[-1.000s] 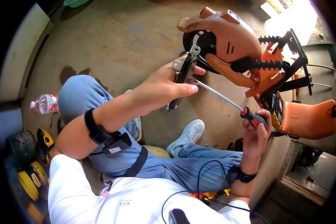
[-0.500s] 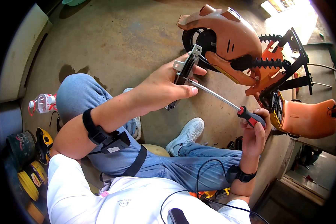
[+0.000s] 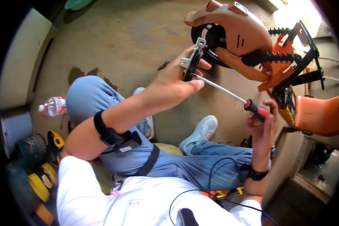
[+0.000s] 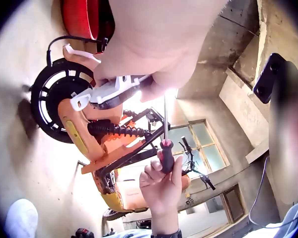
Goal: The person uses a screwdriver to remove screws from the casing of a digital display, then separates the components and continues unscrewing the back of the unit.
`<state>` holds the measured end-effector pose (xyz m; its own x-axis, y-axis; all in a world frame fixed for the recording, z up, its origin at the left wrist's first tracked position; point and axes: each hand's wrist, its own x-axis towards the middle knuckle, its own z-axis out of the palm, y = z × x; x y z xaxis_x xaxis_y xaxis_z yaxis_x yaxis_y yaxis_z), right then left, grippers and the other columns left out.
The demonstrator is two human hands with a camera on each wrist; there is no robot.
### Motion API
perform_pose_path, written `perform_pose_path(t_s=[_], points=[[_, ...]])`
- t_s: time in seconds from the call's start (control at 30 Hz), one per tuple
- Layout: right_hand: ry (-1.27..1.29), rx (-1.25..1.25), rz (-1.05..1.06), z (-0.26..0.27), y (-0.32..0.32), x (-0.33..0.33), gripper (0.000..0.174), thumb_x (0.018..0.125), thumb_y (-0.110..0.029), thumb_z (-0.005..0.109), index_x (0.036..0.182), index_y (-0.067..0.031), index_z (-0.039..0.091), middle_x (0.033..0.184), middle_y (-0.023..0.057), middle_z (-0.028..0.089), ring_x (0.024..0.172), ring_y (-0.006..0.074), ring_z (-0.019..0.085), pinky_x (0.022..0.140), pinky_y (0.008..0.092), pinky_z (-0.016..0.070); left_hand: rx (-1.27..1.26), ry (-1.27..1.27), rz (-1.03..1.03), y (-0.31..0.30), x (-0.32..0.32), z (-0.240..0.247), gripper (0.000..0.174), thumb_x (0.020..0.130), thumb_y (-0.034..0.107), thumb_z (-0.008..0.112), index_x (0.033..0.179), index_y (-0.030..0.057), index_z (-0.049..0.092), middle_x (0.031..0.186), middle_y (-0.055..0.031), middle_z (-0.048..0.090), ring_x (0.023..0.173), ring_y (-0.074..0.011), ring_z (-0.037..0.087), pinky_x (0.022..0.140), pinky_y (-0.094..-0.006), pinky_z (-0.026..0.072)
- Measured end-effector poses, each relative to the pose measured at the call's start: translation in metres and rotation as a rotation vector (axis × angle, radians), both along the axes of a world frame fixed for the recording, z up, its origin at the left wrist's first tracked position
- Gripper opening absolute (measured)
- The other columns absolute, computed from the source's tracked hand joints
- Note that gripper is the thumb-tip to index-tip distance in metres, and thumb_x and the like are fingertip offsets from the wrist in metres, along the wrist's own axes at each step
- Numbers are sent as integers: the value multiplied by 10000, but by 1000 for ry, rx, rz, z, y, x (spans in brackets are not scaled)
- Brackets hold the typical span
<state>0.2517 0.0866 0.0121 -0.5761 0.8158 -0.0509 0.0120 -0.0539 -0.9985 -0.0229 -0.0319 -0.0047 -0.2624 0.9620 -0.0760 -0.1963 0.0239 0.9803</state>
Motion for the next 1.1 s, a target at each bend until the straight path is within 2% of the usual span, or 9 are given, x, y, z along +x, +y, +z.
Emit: perform_pose_path(t_s=[0.03,0.3,0.43,0.63,0.7,0.73,0.9,1.07,1.1], points=[[27,-38,27,-1,0,-1,635,976,-495,563,1338,-10,369,809,60,617,670,141,620,558,249,461,-19,18,-24,-2,-2,-1,693,884,0,614,1510,92,334,1171,-39,572,994,-103,507,875,-252,458],[109,-139,97,-1,6,-11,509,957,-285,576,1348,-21,386,1172,128,539,902,145,589,749,268,472,-73,76,58,1,2,-7,757,861,-45,589,1538,96,284,1207,-28,555,1027,-100,502,940,-259,435],[-159,-261,48,-10,17,5,508,975,-333,551,1342,-19,393,1111,131,575,857,140,599,720,266,481,-95,56,80,0,7,-12,754,861,-34,600,1535,82,284,1194,-17,537,1041,-97,494,941,-260,435],[101,-151,39,-4,4,-13,407,1028,-327,483,1302,-35,413,1034,94,603,839,109,584,638,236,434,-121,109,39,-2,1,-9,806,842,29,641,1545,92,252,1204,-20,516,1046,-105,491,929,-258,429],[126,-174,27,-6,8,-10,383,1033,-310,477,1298,-40,415,1031,87,603,842,106,579,635,238,430,-156,-121,-122,-2,-9,-6,833,830,149,669,1546,105,246,1209,-29,509,1040,-117,492,889,-253,428],[83,-165,4,-13,12,-6,397,1033,-337,487,1292,-44,421,981,81,609,794,100,575,622,230,427,-151,-99,-131,-1,-6,-4,773,883,286,619,1542,112,253,1203,-30,514,1038,-125,496,854,-255,423],[-64,-158,-67,-10,14,-2,546,1002,-543,475,1237,-50,460,656,21,575,533,71,512,520,174,377,-210,-221,-82,1,2,4,639,1009,483,449,1519,134,286,1177,-17,541,999,-116,517,825,-261,422],[148,-223,47,-2,13,-2,391,960,-176,525,1307,-34,416,1139,102,566,867,142,579,700,283,467,-235,-171,-37,2,2,-4,455,1045,484,395,1321,126,455,1060,0,542,951,-101,515,832,-259,422],[148,-220,61,-3,13,-1,391,960,-176,525,1307,-34,416,1139,102,566,867,142,579,700,283,467,-229,-131,-50,2,0,-9,431,1047,493,394,1257,129,491,1037,2,531,941,-101,512,837,-263,420]])
